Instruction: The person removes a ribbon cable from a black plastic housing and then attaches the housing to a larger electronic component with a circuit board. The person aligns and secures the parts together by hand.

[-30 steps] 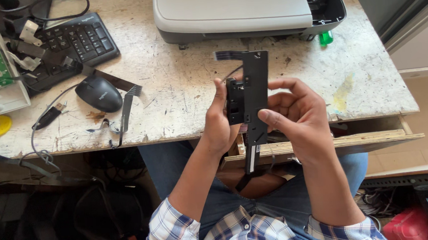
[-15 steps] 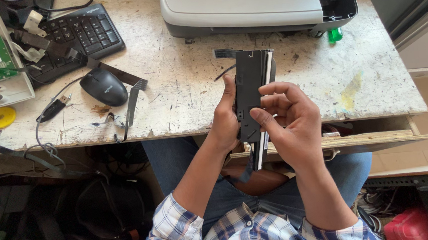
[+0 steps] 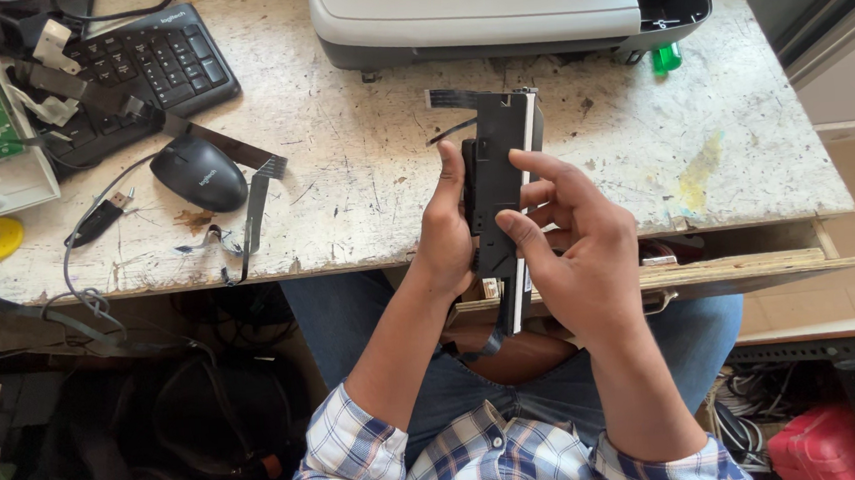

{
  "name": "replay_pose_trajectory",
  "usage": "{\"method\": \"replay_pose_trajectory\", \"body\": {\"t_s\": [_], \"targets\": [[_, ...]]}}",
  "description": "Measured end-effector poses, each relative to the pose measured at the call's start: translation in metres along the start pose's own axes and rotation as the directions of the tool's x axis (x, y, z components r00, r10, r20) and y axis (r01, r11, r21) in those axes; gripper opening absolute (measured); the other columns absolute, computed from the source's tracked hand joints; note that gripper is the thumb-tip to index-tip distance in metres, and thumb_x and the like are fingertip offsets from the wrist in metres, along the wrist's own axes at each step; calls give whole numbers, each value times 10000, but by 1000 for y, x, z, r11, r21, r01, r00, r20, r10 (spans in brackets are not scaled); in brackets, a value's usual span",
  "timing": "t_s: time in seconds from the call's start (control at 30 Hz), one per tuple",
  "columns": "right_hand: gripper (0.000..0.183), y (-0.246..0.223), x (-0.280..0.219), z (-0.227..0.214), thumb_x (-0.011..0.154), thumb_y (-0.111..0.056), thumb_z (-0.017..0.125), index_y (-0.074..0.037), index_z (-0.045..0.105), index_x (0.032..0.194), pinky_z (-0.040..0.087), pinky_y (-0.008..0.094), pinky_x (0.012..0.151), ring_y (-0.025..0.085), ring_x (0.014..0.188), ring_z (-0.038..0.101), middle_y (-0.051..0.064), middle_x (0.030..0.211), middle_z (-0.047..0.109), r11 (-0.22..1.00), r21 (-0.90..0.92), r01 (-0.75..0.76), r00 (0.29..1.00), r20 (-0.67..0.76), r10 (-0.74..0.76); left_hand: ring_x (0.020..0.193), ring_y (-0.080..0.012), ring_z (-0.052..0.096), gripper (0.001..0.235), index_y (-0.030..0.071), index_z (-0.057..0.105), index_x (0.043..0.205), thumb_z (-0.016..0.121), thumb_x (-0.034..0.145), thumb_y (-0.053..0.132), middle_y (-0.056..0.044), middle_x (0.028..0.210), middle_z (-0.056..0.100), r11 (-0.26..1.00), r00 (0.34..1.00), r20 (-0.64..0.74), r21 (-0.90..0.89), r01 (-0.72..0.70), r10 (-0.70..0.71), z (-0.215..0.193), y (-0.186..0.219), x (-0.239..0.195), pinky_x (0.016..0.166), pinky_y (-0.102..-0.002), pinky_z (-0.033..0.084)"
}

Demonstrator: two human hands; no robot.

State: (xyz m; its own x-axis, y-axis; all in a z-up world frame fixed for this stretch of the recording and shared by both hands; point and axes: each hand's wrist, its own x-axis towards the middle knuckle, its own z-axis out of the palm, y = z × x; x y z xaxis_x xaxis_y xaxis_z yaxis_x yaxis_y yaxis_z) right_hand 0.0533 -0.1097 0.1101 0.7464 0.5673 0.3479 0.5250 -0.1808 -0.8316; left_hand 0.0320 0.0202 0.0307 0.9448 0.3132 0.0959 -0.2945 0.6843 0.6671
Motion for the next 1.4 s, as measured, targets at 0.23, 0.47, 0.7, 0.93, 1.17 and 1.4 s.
{"method": "replay_pose_trajectory", "body": {"t_s": [0.23,0.47,0.7,0.93,1.17,1.4], "targets": [[503,-12,0,-2,888,1,759,-91,644,1370,611,248,620,123,828,699,106,1080,650,975,-187,119,993,13,-118,830,-137,720,686,49,595,1186,269,1081,644,-81,965,659,1000,1000,-12,-10,-20,20,-1,-1,1,688,-254,627],[492,-11,4,-3,895,-32,762,-97,659,1372,600,266,618,132,794,698,104,1090,651,958,-238,161,987,36,-156,716,-84,684,664,79,609,1072,275,1065,653,-34,872,633,999,999,-32,36,-34,35,-3,-4,3,586,-206,585],[471,-2,8,-10,874,-166,843,-160,709,1326,489,337,549,131,622,611,84,1099,628,845,-495,201,979,87,-182,490,-7,508,692,99,587,948,273,1074,703,40,699,527,988,998,-36,147,-45,50,-6,-4,3,382,-149,405],[473,17,10,-12,889,-127,844,-188,711,1340,517,328,673,158,781,619,50,1207,608,824,-419,381,921,87,-381,497,-9,511,734,84,592,954,245,1053,724,42,684,523,975,1000,-11,222,-6,8,-6,-1,3,398,-160,412],[418,35,12,-10,939,-155,795,-194,717,1348,501,382,914,249,1084,560,80,1279,586,816,-394,424,904,122,-410,870,-136,727,798,54,603,1110,210,964,733,-77,945,667,973,998,-52,226,57,-46,5,8,1,740,-263,647],[385,37,5,-9,979,-268,759,-183,720,1353,355,423,1124,272,1352,539,-5,1489,601,714,-497,494,858,144,-493,821,-120,685,792,39,585,1141,240,1012,740,-62,930,626,967,995,-86,245,68,-49,-2,2,2,664,-257,600]]}}
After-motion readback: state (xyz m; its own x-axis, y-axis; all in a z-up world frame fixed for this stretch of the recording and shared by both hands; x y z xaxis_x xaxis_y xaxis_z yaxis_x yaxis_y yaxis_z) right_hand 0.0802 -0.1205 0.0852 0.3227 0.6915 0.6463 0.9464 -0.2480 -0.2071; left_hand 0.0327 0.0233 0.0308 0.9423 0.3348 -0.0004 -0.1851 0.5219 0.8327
